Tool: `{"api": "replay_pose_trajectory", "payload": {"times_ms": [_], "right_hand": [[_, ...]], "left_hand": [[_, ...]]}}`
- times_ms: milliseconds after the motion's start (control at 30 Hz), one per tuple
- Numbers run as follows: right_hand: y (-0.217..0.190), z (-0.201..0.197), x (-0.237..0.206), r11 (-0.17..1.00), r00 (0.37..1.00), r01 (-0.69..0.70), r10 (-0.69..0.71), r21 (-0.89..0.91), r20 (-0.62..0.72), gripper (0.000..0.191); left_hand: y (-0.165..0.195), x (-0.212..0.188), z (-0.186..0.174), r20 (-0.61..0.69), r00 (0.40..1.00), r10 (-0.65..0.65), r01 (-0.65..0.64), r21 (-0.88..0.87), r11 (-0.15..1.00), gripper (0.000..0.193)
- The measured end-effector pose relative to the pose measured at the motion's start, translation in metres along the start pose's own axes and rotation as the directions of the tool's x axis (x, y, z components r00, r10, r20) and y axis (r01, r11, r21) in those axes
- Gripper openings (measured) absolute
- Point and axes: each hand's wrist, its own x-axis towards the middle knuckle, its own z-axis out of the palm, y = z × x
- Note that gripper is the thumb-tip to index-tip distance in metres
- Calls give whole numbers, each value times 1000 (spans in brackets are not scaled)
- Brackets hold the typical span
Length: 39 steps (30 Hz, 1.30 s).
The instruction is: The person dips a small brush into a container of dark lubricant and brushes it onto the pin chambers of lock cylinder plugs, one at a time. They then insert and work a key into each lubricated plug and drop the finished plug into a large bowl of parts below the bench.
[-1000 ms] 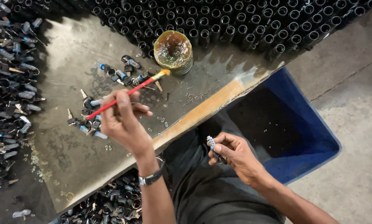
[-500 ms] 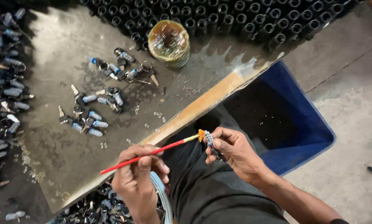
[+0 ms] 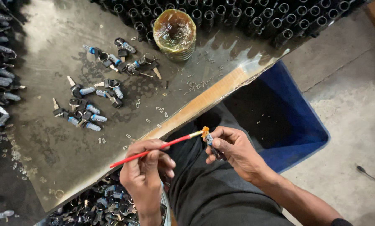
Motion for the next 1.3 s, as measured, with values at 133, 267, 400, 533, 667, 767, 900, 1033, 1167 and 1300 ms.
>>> {"api": "replay_pose_trajectory", "payload": {"times_ms": [133, 267, 400, 533, 667, 767, 900, 1033, 1167, 1300], "right_hand": [[2, -1, 3, 1000, 1000, 1, -2, -18, -13, 15], [1, -2, 3, 1000, 1000, -9, 9, -18, 9, 16], [0, -2, 1, 1000, 1000, -20, 21, -19, 17, 17], [0, 0, 1, 1000, 1000, -9, 9, 5, 26, 18], [-1, -2, 0, 1000, 999, -24, 24, -7, 26, 18], [-1, -3, 2, 999, 999, -33, 33, -10, 20, 18], [0, -3, 2, 1000, 1000, -22, 22, -5, 9, 18], [-1, -4, 2, 999, 999, -46, 46, -20, 9, 18], [-1, -4, 1, 999, 999, -36, 35, 6, 12, 17], [-1, -6, 1, 999, 999, -40, 40, -2, 4, 16]], "left_hand": [[1, -2, -1, -50, 998, 27, -30, -66, 997, 12], [0, -1, 2, -14, 999, -35, 35, -8, 999, 12], [0, -1, 2, -48, 998, -31, 28, -47, 998, 12], [-3, -1, 4, -48, 994, -94, 93, -18, 995, 12], [-5, -2, 6, -63, 998, 6, -13, -101, 995, 12], [-7, -2, 7, -33, 998, -51, 50, -45, 998, 14], [-9, -4, 7, -59, 998, -23, 19, -74, 997, 14], [-11, -5, 6, -72, 997, -27, 22, -79, 997, 14], [-11, -2, 6, -12, 998, -54, 54, -12, 998, 14], [-5, 6, 8, -134, 991, 5, -8, -16, 1000, 14]]}}
